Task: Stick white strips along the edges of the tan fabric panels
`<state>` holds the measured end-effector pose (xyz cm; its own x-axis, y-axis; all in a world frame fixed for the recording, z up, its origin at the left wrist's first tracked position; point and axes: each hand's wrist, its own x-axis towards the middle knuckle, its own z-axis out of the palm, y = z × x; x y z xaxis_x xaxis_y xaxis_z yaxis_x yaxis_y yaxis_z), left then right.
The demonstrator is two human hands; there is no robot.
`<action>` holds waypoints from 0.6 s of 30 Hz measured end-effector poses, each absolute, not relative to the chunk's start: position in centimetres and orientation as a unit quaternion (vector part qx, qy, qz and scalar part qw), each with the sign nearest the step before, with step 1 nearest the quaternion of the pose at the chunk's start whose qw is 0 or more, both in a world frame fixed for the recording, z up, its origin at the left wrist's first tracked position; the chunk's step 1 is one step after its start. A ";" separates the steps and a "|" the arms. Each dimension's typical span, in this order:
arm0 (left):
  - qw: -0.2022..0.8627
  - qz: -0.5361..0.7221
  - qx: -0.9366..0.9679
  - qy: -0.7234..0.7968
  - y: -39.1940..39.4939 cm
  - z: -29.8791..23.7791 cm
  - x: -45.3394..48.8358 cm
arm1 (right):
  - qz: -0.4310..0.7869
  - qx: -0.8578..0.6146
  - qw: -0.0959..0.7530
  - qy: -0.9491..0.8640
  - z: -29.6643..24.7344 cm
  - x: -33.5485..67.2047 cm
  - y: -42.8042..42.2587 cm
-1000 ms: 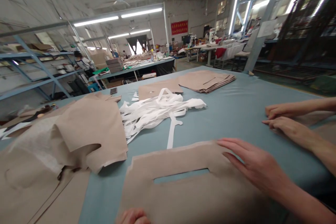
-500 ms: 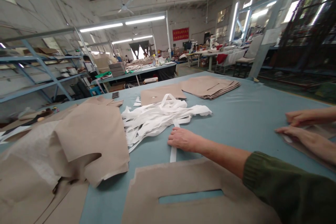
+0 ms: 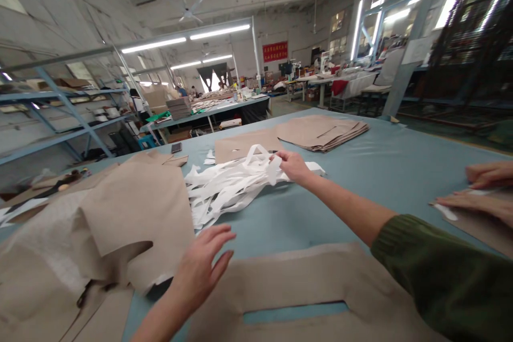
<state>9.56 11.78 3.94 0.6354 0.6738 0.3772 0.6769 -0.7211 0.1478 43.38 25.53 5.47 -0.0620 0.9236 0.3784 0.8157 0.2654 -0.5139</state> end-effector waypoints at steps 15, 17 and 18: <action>-0.003 -0.090 -0.854 -0.513 29.6 2.6 27.0 | 0.185 -0.532 0.610 -0.558 9.4 51.0 21.2; -0.009 -0.082 -0.853 -0.516 30.0 2.5 26.9 | 0.188 -0.518 0.653 -0.520 9.6 52.8 20.4; -0.011 -0.078 -0.852 -0.518 30.1 2.4 26.9 | 0.188 -0.512 0.674 -0.499 9.7 53.7 20.0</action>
<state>26.89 30.06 2.38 0.4507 0.8843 0.1220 0.8807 -0.4628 0.1005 53.73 20.01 9.65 0.4324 0.7635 0.4797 0.2571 0.4055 -0.8772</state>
